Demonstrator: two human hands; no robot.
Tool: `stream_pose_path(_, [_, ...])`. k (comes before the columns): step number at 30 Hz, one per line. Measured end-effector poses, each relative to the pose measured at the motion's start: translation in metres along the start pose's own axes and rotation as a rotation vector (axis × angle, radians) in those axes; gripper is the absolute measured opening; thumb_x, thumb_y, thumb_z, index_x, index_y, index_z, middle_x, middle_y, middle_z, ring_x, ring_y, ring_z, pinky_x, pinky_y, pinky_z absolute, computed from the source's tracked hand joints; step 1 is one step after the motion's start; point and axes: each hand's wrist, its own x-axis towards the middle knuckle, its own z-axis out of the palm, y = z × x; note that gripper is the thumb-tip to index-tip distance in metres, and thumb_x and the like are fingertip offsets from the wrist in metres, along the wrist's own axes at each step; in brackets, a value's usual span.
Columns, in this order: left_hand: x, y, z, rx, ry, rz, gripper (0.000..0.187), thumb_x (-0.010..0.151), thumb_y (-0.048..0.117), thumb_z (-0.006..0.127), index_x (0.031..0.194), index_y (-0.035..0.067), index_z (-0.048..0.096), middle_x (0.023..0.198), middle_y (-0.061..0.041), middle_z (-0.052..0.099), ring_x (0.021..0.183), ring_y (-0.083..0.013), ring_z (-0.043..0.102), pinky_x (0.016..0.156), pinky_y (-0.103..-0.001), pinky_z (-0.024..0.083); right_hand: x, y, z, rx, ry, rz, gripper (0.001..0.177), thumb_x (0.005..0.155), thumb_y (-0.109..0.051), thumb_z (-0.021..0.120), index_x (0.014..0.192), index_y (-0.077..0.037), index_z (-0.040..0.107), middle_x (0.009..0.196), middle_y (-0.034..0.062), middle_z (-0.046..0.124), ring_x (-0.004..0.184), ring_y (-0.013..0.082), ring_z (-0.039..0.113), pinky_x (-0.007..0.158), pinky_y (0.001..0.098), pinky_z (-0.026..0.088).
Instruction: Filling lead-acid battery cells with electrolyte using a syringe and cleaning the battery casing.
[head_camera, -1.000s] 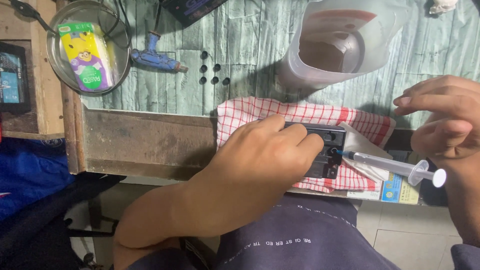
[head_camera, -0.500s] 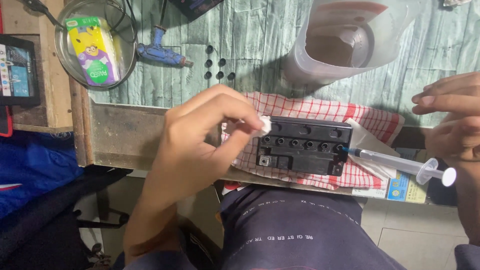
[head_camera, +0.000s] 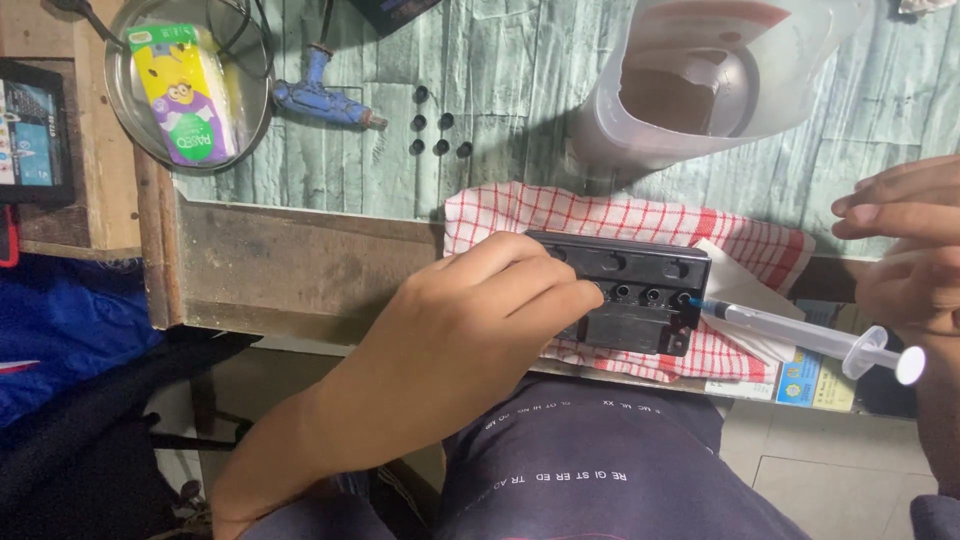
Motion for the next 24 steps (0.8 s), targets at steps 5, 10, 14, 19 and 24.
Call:
stream_pose_path(5, [0.002, -0.003, -0.019, -0.066, -0.247, 0.075, 0.037, 0.084, -0.021, 0.052, 0.109, 0.006, 0.056, 0.106, -0.007, 0.062, 0.092, -0.0264, 0.055, 0.073, -0.036, 0.047, -0.020, 0.008, -0.002, -0.009, -0.031, 0.031, 0.074, 0.117, -0.054, 0.008, 0.110, 0.002, 0.055, 0.089, 0.0187, 0.064, 0.092, 0.0396, 0.063, 0.097, 0.0563, 0.057])
stream_pose_path(10, [-0.007, -0.004, -0.017, 0.039, -0.213, 0.048, 0.030, 0.097, -0.005, 0.057, 0.126, 0.004, 0.054, 0.118, -0.008, 0.065, 0.097, -0.0272, 0.063, 0.076, -0.039, 0.053, -0.058, 0.050, -0.034, -0.009, -0.253, -0.025, 0.038, 0.103, 0.017, 0.068, 0.129, 0.000, 0.047, 0.113, 0.0166, 0.062, 0.109, 0.0355, 0.065, 0.105, 0.0558, 0.054])
stream_pose_path(14, [-0.006, -0.004, -0.013, 0.185, -0.249, 0.064, 0.030, 0.088, -0.014, 0.056, 0.108, 0.008, 0.056, 0.085, -0.002, 0.054, 0.072, -0.0233, 0.051, 0.061, -0.038, 0.045, -0.078, 0.091, -0.045, 0.017, -0.293, -0.159, 0.047, 0.091, 0.006, 0.085, 0.124, 0.002, 0.052, 0.115, 0.0210, 0.063, 0.106, 0.0357, 0.066, 0.099, 0.0565, 0.054])
stream_pose_path(19, [-0.003, 0.002, 0.000, 0.297, -0.293, 0.111, 0.032, 0.084, -0.015, 0.052, 0.076, 0.015, 0.042, 0.074, 0.000, 0.040, 0.067, -0.0178, 0.039, 0.054, -0.034, 0.033, -0.093, 0.080, -0.053, 0.004, -0.316, 0.030, 0.046, 0.095, 0.017, 0.080, 0.126, 0.000, 0.052, 0.122, 0.0205, 0.062, 0.109, 0.0353, 0.066, 0.107, 0.0531, 0.053])
stream_pose_path(24, [0.008, 0.013, 0.009, 0.530, -0.269, 0.140, 0.032, 0.090, -0.006, 0.052, 0.081, 0.021, 0.038, 0.068, 0.007, 0.030, 0.062, -0.0111, 0.028, 0.056, -0.031, 0.025, -0.094, 0.074, -0.064, -0.027, -0.405, 0.089, 0.073, 0.082, -0.002, 0.089, 0.141, -0.002, 0.045, 0.116, 0.0151, 0.065, 0.118, 0.0336, 0.066, 0.119, 0.0540, 0.048])
